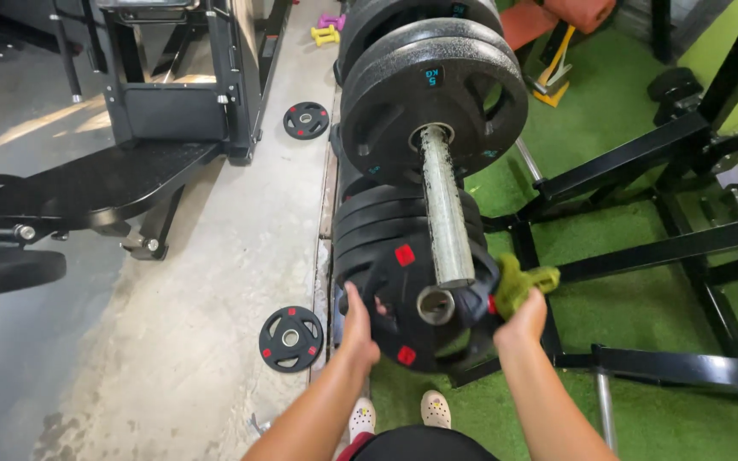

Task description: Cleaning and organizing weight plates in a gym.

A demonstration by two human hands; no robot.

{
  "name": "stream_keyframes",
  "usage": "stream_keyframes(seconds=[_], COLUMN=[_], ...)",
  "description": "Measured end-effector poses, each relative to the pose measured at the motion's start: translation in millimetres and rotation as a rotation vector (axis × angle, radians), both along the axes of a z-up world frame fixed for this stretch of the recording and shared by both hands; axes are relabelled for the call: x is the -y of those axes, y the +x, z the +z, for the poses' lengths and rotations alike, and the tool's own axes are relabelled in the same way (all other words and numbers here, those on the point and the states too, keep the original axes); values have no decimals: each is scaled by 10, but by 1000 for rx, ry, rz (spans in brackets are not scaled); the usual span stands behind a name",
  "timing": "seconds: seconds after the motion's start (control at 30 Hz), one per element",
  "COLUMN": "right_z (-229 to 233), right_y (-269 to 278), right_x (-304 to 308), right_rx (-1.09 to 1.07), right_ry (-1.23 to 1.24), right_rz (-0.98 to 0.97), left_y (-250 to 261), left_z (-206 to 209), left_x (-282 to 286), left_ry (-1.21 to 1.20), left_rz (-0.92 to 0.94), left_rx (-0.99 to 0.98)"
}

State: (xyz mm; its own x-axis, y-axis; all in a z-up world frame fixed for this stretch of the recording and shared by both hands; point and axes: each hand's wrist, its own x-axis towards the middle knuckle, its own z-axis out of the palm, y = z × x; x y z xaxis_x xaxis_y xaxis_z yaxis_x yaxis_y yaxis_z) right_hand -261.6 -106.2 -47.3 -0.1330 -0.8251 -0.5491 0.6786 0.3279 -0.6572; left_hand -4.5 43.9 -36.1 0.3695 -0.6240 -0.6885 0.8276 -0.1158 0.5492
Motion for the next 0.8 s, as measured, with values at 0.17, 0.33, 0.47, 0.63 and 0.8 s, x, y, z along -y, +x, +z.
stream_keyframes(seconds=[0.17,0.33,0.47,0.63,0.8], right_z=[484,595,954,1213,722], right_y=[-266,-656,-737,-475,-586], right_x=[-510,-696,-541,-430,-281], right_rx=[49,197,-28,-119,44], right_ry=[-94,-735,-417,-53,-298], right_rz=[-42,53,119,200,271], left_y=[-288,-393,-368,-77,21], left_z=[499,400,687,853,779], left_x=[-274,-385,-306,-61,-98], left_ry=[-123,-250,-465,-535,-547], left_rz=[18,-68,-143,-126,-201], left_rx=[-84,-59,78,348,370])
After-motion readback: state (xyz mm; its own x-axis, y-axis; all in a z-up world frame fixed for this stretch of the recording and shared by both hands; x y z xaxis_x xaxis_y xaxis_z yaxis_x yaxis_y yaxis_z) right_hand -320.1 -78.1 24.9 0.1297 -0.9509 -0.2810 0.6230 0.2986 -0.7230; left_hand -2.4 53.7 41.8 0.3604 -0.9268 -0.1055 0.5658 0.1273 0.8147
